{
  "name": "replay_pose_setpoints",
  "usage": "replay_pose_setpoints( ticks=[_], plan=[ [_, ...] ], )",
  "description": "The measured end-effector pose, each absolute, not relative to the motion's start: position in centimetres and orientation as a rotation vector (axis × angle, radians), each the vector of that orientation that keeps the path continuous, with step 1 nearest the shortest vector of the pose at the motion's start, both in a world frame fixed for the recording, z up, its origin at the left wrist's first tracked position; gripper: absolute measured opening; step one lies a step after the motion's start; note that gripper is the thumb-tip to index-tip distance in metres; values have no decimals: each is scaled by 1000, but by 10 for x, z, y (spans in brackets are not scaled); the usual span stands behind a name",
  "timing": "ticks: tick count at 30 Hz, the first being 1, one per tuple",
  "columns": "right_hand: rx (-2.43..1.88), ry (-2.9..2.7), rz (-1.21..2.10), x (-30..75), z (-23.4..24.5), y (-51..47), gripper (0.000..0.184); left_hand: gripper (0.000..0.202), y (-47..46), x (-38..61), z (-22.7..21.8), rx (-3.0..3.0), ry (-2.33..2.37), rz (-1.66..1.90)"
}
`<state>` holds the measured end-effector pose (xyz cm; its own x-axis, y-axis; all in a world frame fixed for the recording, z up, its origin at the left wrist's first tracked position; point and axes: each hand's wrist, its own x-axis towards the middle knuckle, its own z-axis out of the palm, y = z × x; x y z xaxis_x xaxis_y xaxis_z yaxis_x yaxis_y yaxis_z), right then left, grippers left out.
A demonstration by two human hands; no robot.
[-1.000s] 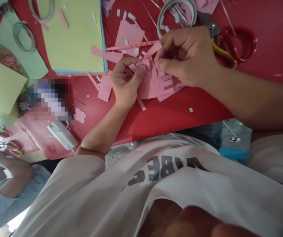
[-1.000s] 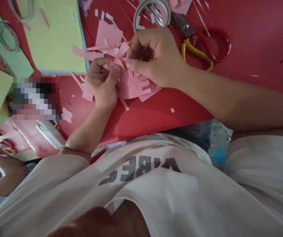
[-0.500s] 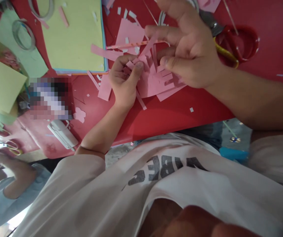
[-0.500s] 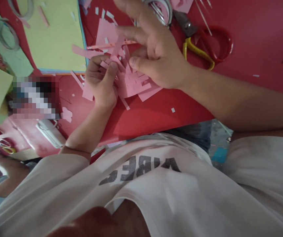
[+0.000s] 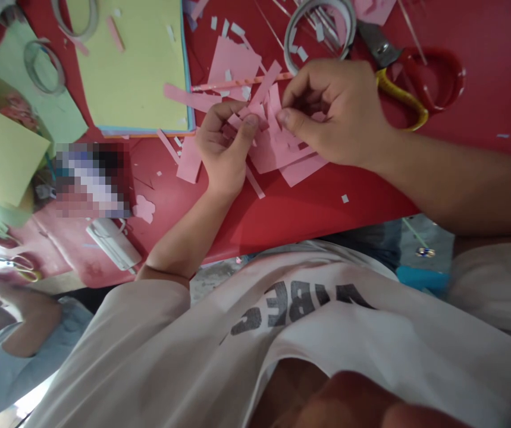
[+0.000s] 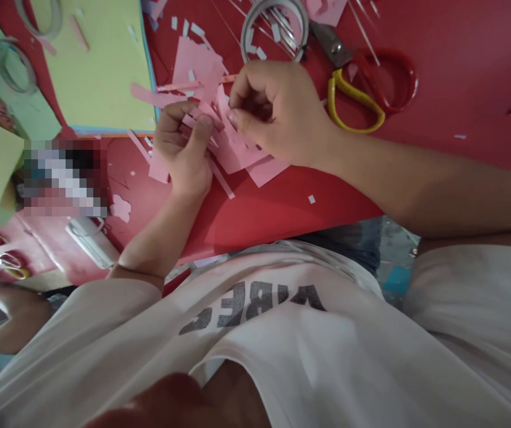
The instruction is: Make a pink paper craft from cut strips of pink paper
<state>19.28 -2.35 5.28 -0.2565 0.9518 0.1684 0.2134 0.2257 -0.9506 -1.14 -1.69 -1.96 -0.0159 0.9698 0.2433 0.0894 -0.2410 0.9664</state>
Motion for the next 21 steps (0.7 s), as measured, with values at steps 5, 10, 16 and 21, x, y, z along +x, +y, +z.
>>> replay_pose_setpoints(
  ticks=[5,10,16,21],
  plan=[
    [-1136,-1768,928,196,53,-21,5,32,-18,-9,-15,1489,1147,1395],
    [-1110,-1833,847,198,54,-20,8,32,-16,-8,-13,1497,1101,1420],
    [-1076,-1857,783,198,53,-22,12,43,-13,-10,-20,1499,1124,1408],
    [-1084,-1791,834,198,52,-20,12,47,-16,-11,-15,1514,1169,1398]
  ],
)
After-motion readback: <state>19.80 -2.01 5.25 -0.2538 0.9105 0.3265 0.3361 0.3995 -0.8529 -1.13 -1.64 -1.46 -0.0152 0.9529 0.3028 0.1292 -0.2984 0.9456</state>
